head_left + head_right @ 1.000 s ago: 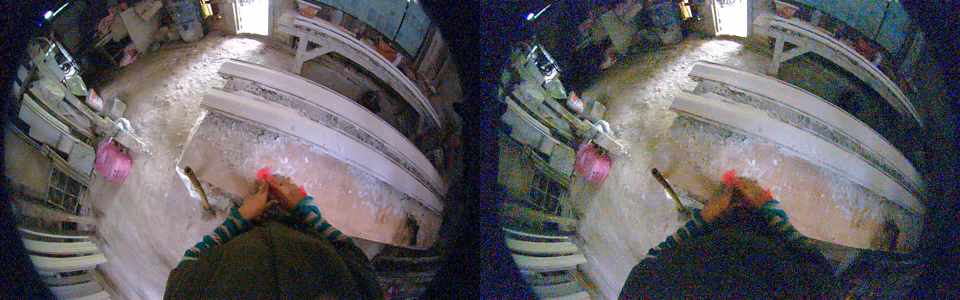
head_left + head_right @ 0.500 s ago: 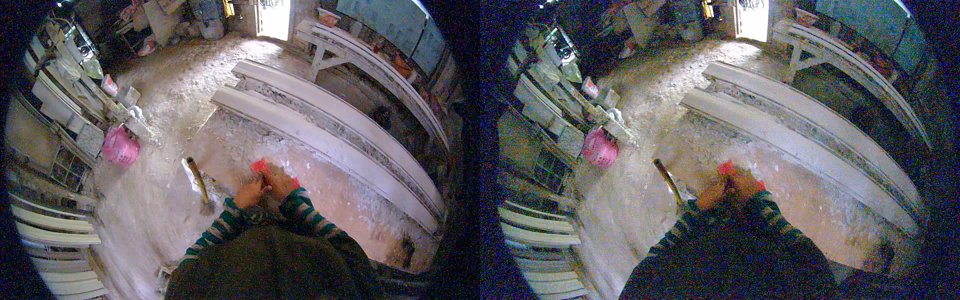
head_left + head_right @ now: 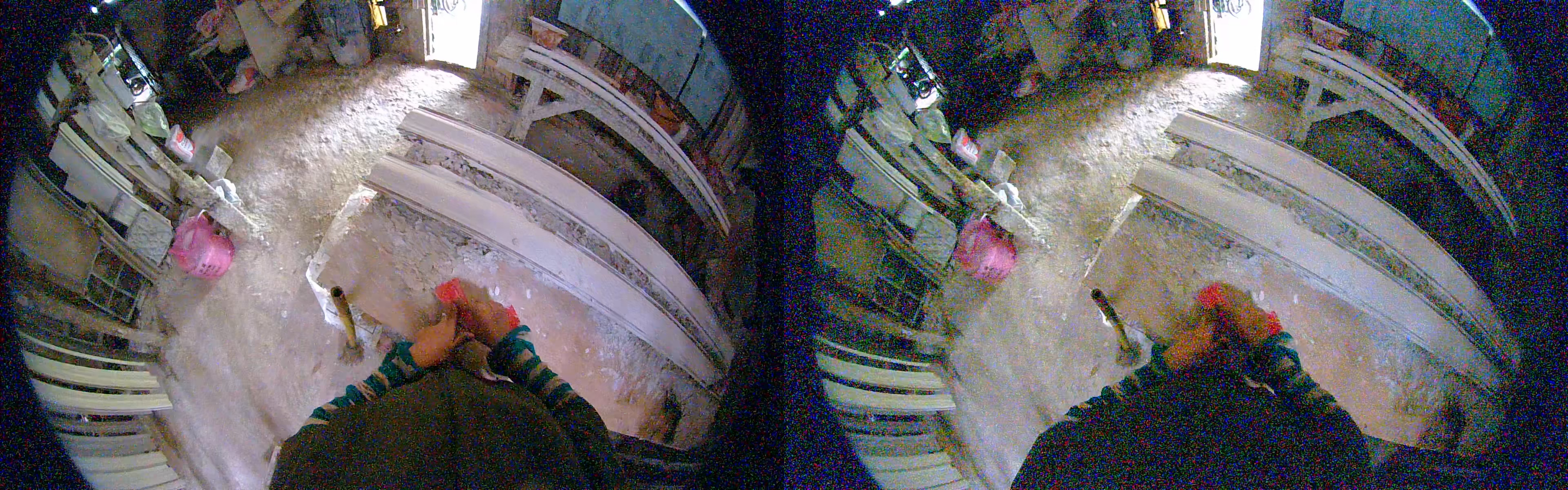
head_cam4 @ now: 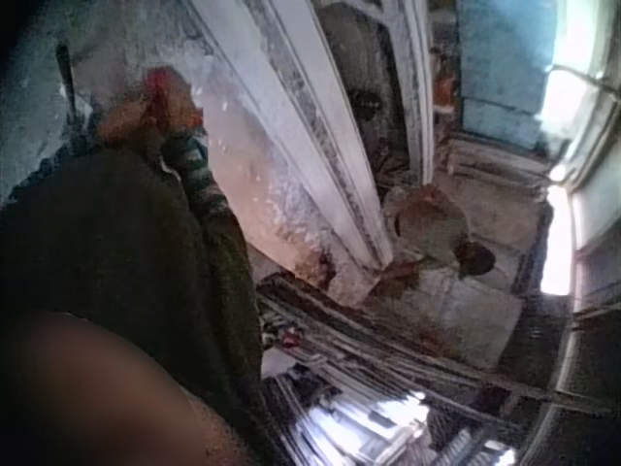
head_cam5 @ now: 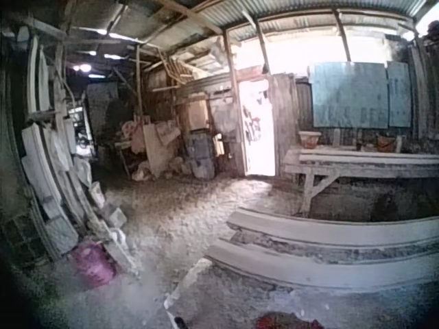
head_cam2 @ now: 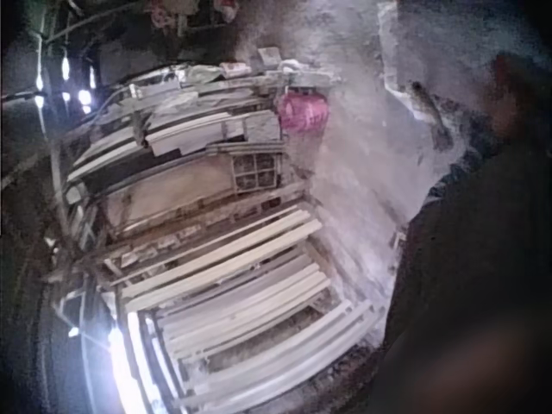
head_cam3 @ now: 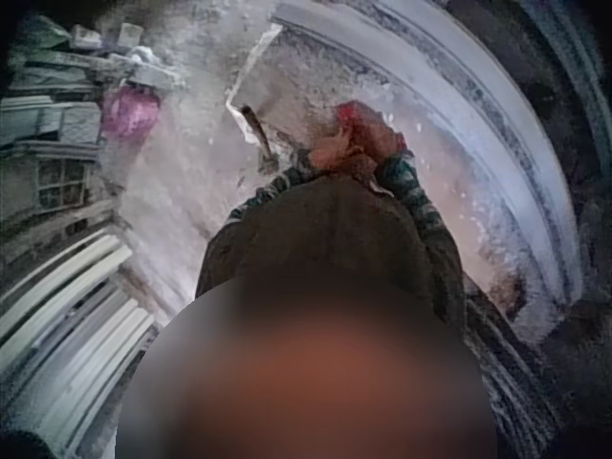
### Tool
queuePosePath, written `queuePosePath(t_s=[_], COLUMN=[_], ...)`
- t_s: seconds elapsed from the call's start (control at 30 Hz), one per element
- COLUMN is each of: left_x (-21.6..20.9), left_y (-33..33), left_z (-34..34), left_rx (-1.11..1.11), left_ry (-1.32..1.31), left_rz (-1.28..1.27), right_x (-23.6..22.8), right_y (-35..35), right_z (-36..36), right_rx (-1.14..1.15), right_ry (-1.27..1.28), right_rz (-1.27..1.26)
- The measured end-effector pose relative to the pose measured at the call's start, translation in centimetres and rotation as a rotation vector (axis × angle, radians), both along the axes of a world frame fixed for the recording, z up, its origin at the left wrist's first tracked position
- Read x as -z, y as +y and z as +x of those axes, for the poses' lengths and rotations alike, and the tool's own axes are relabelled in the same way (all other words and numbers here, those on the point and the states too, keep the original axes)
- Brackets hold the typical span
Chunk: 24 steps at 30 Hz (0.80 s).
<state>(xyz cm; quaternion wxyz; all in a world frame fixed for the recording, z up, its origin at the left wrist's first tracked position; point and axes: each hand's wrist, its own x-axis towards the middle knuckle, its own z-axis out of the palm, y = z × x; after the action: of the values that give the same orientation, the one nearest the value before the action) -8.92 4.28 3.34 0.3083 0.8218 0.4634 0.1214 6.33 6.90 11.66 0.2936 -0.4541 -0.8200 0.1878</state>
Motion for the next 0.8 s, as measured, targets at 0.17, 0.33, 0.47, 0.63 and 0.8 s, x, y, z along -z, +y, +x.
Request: queuePosePath(t_s=[0.17,0.33,0.47,0.63,0.8], left_x=[-0.8,-3.4,-5.0,-4.1,-1.9], left_y=[4.1,3.3,0.8,-0.2,3.9], left_z=[-3.4,-4.0,-4.7,-6.0,-7.1], left_rx=[-0.023,0.099,0.356,0.315,0.048], left_ry=[-0.153,-0.069,-0.051,-0.193,-0.263], left_rz=[-0.164,-0.023,-0.32,-0.341,-0.079], right_x=[2.0,-0.6,-3.5,-0.4,3.8], right_y=[2.7,3.1,-1.5,-2.5,4.2], right_z=[-2.8,-3.4,-2.3,-3.7,-6.9], right_rx=[0.061,0.035,0.076,-0.016,0.043], right_ry=[0.228,-0.355,-0.431,-0.009,-0.041], right_rz=[-0.361,-0.374,-0.662,-0.209,-0.464])
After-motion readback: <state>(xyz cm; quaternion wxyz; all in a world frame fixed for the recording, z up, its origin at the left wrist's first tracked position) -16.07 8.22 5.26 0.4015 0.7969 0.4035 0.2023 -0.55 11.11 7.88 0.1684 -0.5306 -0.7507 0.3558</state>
